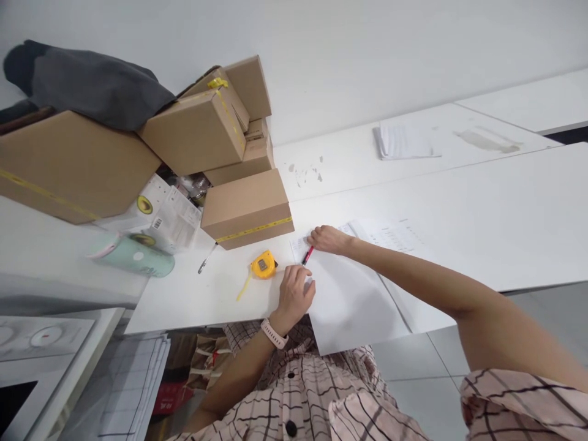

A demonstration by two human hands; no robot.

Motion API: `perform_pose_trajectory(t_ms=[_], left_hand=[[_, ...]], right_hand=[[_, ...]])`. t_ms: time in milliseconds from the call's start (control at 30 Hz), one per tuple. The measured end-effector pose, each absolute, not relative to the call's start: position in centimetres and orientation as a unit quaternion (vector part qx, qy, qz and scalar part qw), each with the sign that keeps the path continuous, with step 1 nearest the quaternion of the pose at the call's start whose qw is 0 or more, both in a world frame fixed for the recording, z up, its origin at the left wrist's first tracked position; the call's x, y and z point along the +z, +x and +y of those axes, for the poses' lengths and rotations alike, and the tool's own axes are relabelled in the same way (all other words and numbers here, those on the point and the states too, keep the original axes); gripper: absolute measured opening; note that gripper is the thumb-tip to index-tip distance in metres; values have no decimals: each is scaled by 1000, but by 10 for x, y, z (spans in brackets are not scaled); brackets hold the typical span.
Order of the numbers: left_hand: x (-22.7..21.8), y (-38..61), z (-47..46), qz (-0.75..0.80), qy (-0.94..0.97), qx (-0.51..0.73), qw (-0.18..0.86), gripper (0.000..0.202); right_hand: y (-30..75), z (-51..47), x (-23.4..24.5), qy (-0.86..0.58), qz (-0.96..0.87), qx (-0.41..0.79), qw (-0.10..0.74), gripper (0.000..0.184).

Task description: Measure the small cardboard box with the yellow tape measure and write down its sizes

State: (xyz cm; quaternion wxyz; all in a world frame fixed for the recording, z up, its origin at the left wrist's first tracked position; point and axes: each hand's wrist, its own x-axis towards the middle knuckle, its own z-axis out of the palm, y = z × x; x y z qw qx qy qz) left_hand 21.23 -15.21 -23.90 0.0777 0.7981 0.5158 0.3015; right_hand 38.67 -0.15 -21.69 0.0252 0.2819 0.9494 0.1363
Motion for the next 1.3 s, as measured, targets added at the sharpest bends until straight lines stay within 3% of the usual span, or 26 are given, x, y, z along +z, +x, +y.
perform_pose_trajectory(t_ms=[133,233,333,500,733,1300], left_hand=[[-247,213,-153,528,822,199,72,40],[-247,217,-147,533,828,155,77,53],[-244,222,-140,537,827,139,90,50],[-244,225,-134,541,823,139,103,57],[-245,223,-133,538,822,152,103,56],[-248,222,-132,535,824,153,107,56]], right_hand=[[414,-11,-212,441,872,37,-210,8],[413,-28,-218,557,691,-179,-423,7],[398,-40,-230,529,540,-387,-528,12],[377,-40,-251,515,489,-489,-507,26],[372,-36,-258,569,560,-383,-464,15],[370,-35,-257,562,592,-355,-456,23]])
